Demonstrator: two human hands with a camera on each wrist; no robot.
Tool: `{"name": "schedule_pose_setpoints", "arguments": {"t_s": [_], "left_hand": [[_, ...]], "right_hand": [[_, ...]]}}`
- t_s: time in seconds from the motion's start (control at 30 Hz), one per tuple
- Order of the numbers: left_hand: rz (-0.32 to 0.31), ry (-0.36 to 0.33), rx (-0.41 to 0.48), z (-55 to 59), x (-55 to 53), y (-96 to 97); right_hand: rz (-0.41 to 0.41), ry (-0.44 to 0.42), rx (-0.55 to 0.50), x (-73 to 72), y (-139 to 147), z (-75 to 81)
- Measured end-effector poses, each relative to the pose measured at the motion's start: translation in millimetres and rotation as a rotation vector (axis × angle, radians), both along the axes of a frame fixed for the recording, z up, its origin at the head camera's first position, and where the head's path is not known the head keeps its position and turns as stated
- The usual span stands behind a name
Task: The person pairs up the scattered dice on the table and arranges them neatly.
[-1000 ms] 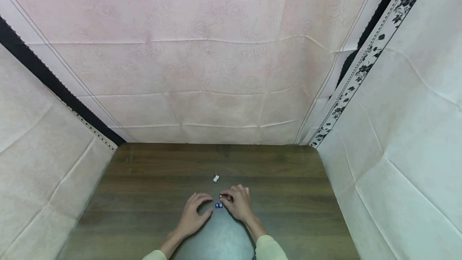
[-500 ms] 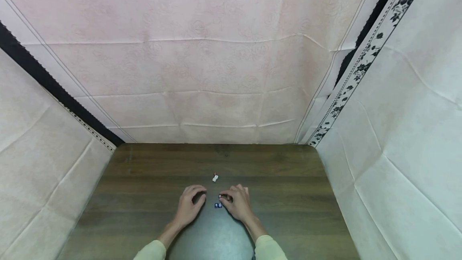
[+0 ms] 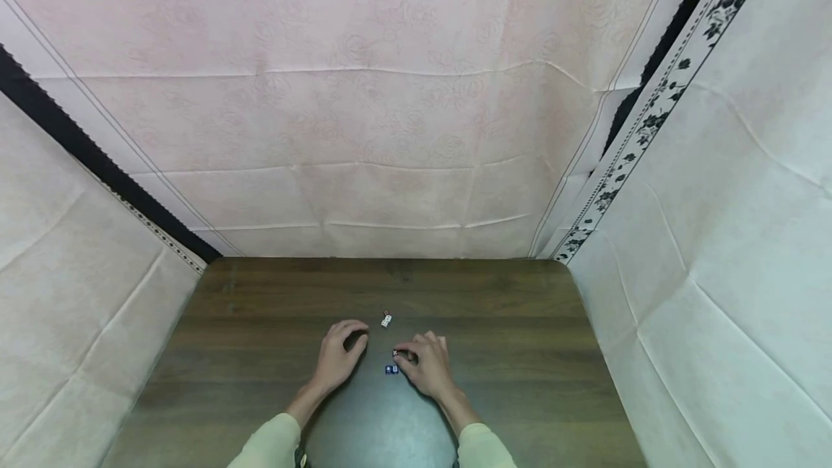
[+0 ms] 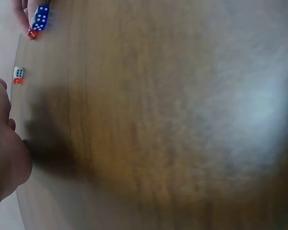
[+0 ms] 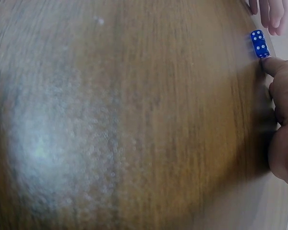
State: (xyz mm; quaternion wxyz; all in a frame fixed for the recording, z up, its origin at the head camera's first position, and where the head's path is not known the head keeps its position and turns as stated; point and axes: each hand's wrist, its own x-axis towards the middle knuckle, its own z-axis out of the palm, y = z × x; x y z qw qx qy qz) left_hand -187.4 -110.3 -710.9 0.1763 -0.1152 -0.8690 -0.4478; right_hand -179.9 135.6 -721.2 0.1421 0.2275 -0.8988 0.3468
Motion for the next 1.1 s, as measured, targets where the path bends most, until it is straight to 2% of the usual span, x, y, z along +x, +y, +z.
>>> {"name": "schedule_pose_setpoints", "arguments": {"t_s": [0.2,0.4,0.63,0.77,0.93,1.1], "left_hand": [[-0.004,-0.045,-0.004,3.4,-10.5,1.8],[0.001,-0.049,-0.024,6.0,-19.8,6.7],[-0.001,-0.151,0.014,11.4,-28.0,14.3],[0.004,-0.185,0.019,14.2,-33.8,17.7],[0.008,-0.219,-0.007,15.4,-42.7,19.1],[-0.027,-0.215,-0.064,18.8,-49.2,19.4]], "right_hand": [[-0.001,-0.023,-0.005,-0.3,-1,-0.8],[-0.003,-0.038,-0.006,-0.4,-1,-1.0],[-0.008,-0.01,0.001,-0.4,-1,-0.1],[-0.004,-0.052,0.01,-0.7,0,2.1],[0.0,-0.119,0.014,-1.1,1,3.7],[0.0,-0.11,0.005,-0.7,1,2.1]]}}
